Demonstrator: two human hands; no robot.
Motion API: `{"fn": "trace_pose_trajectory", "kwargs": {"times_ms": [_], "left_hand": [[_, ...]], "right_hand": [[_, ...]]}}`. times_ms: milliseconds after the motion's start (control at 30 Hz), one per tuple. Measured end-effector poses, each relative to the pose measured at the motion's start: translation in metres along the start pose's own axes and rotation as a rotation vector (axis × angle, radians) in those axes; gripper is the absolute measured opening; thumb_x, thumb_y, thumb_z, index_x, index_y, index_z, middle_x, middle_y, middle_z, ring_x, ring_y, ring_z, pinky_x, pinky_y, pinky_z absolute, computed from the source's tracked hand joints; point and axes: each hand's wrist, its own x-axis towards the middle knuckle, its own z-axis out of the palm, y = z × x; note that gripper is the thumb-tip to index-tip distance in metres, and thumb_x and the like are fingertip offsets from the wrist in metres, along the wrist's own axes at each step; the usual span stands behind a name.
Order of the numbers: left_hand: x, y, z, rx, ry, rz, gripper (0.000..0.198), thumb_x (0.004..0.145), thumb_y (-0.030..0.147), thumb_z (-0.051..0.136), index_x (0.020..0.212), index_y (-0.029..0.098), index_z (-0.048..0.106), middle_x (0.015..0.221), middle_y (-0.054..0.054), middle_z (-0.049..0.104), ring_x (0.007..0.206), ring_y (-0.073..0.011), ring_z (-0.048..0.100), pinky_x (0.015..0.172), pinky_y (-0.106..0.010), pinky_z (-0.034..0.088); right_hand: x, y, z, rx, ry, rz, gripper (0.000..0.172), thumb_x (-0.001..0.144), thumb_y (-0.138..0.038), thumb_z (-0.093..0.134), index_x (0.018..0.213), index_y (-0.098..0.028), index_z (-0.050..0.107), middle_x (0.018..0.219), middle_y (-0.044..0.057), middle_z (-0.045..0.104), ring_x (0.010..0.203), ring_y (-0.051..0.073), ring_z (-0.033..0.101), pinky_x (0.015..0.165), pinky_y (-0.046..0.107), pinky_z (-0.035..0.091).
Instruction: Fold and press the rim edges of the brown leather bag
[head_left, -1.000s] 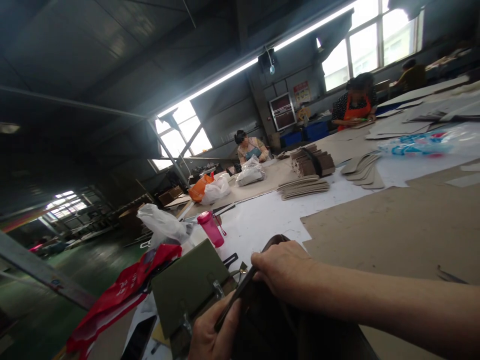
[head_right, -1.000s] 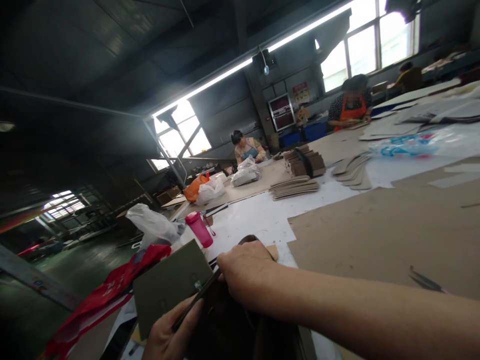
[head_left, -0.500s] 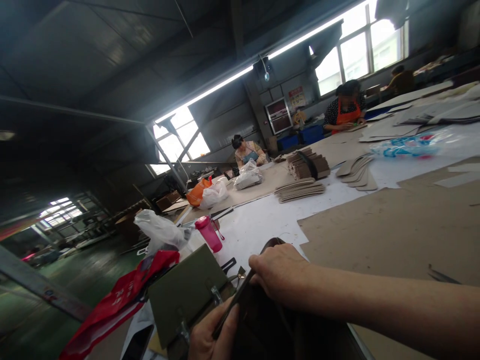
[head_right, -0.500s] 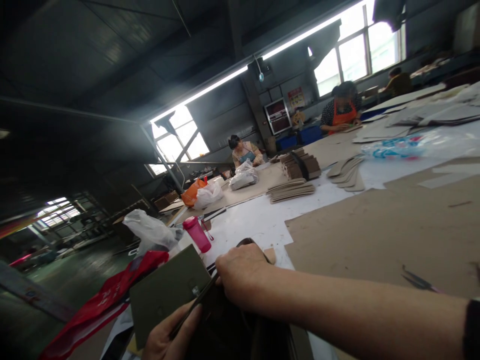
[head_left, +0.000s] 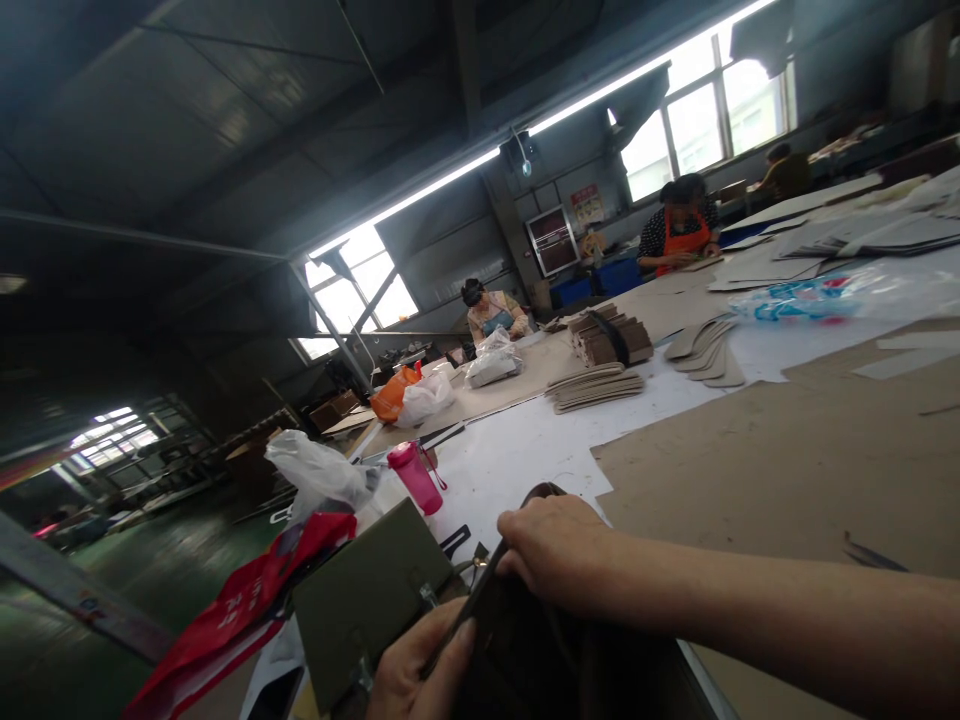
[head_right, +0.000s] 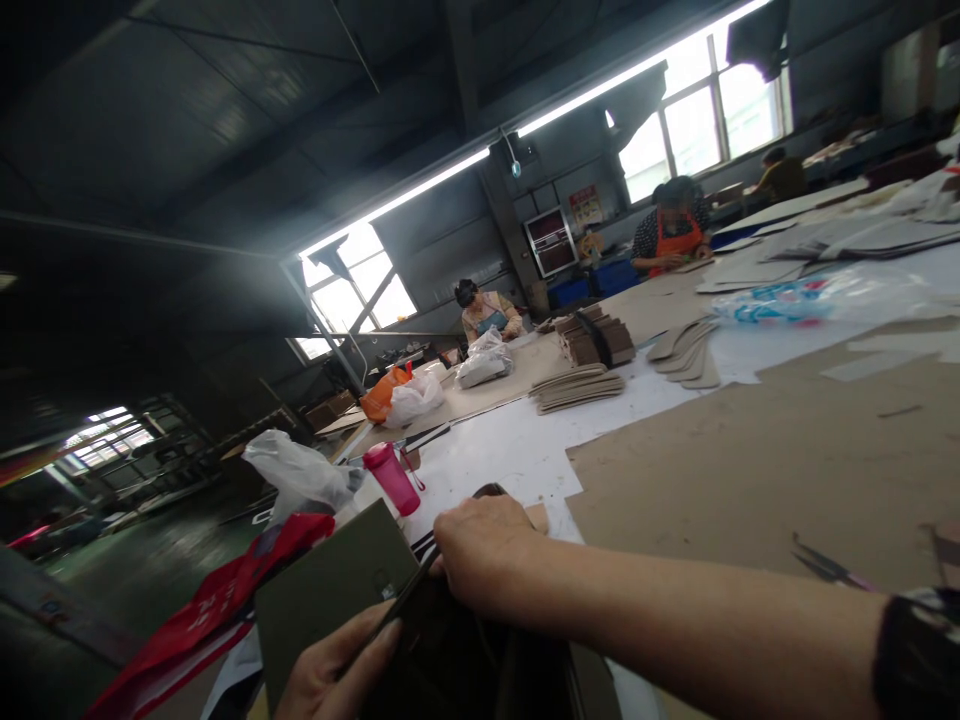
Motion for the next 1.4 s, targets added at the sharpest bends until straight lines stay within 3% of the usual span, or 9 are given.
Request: {"fn": "trace_pose_trajectory", "kwargs": {"times_ms": [133,367,533,633,800,967,1167,1400], "left_hand": [[0.002,0.002,-0.002,-0.021,-0.107,0.016,0.039,0.071,0.045,0.051,0.096,0.018,0.063,0.089,-0.004,0.065,0.085,-0.0216,0.056,0.075,-0.025,0.045],[0.002,0.009,0.001,-0.057,-0.178,0.011,0.038,0.071,0.043,0.051,0.094,0.016,0.064,0.077,-0.003,0.063,0.076,-0.0192,0.054,0.072,-0.026,0.044],[0.006,0.015,0.003,-0.068,-0.243,0.010,0.037,0.072,0.045,0.050,0.086,0.014,0.066,0.068,-0.002,0.060,0.067,-0.0161,0.052,0.069,-0.024,0.042],[0.008,0.016,0.006,-0.084,-0.273,-0.035,0.038,0.071,0.045,0.051,0.088,0.014,0.065,0.066,-0.002,0.060,0.069,-0.0166,0.053,0.065,-0.022,0.042],[0.008,0.016,0.012,-0.117,-0.165,0.038,0.041,0.071,0.044,0.052,0.103,0.018,0.059,0.087,-0.003,0.062,0.085,-0.0191,0.053,0.079,-0.025,0.040],[0.007,0.017,0.015,-0.039,-0.143,0.012,0.041,0.074,0.044,0.047,0.098,0.014,0.061,0.075,-0.003,0.062,0.073,-0.0166,0.053,0.065,-0.022,0.042],[0.008,0.018,0.019,-0.021,-0.082,-0.061,0.039,0.073,0.043,0.050,0.095,0.013,0.063,0.074,-0.004,0.063,0.070,-0.0160,0.054,0.060,-0.020,0.041],[0.005,0.018,0.025,0.103,0.079,0.063,0.035,0.073,0.042,0.049,0.089,0.016,0.066,0.071,-0.002,0.065,0.072,-0.0177,0.056,0.061,-0.019,0.042]], "right_hand": [[-0.001,0.003,0.001,0.014,-0.002,0.010,0.021,0.074,-0.028,0.050,0.083,-0.015,0.063,0.081,0.012,0.064,0.077,0.027,0.059,0.063,0.034,0.046],[-0.006,0.005,-0.002,-0.018,0.039,0.039,0.020,0.073,-0.029,0.054,0.081,-0.013,0.061,0.078,0.014,0.064,0.075,0.027,0.060,0.060,0.031,0.045],[-0.008,0.012,0.000,-0.005,0.113,0.035,0.036,0.071,-0.025,0.058,0.105,-0.017,0.051,0.077,0.010,0.064,0.074,0.026,0.060,0.057,0.029,0.044],[-0.007,0.016,-0.001,-0.014,0.057,-0.008,0.024,0.074,-0.028,0.054,0.097,-0.025,0.058,0.080,0.007,0.065,0.077,0.024,0.059,0.059,0.028,0.043],[-0.007,0.016,-0.007,-0.053,-0.004,-0.006,0.018,0.075,-0.029,0.051,0.085,-0.022,0.065,0.079,0.007,0.065,0.076,0.022,0.059,0.059,0.026,0.042],[-0.007,0.015,-0.004,-0.061,0.030,-0.018,0.018,0.074,-0.028,0.052,0.084,-0.021,0.065,0.079,0.008,0.065,0.077,0.023,0.060,0.060,0.027,0.043],[-0.005,0.018,0.001,-0.064,0.064,-0.037,0.019,0.074,-0.030,0.051,0.083,-0.021,0.065,0.078,0.008,0.065,0.076,0.023,0.060,0.060,0.027,0.043],[-0.002,0.021,0.006,-0.053,0.063,-0.025,0.021,0.073,-0.033,0.050,0.083,-0.022,0.065,0.078,0.008,0.065,0.076,0.024,0.060,0.060,0.028,0.042]]}}
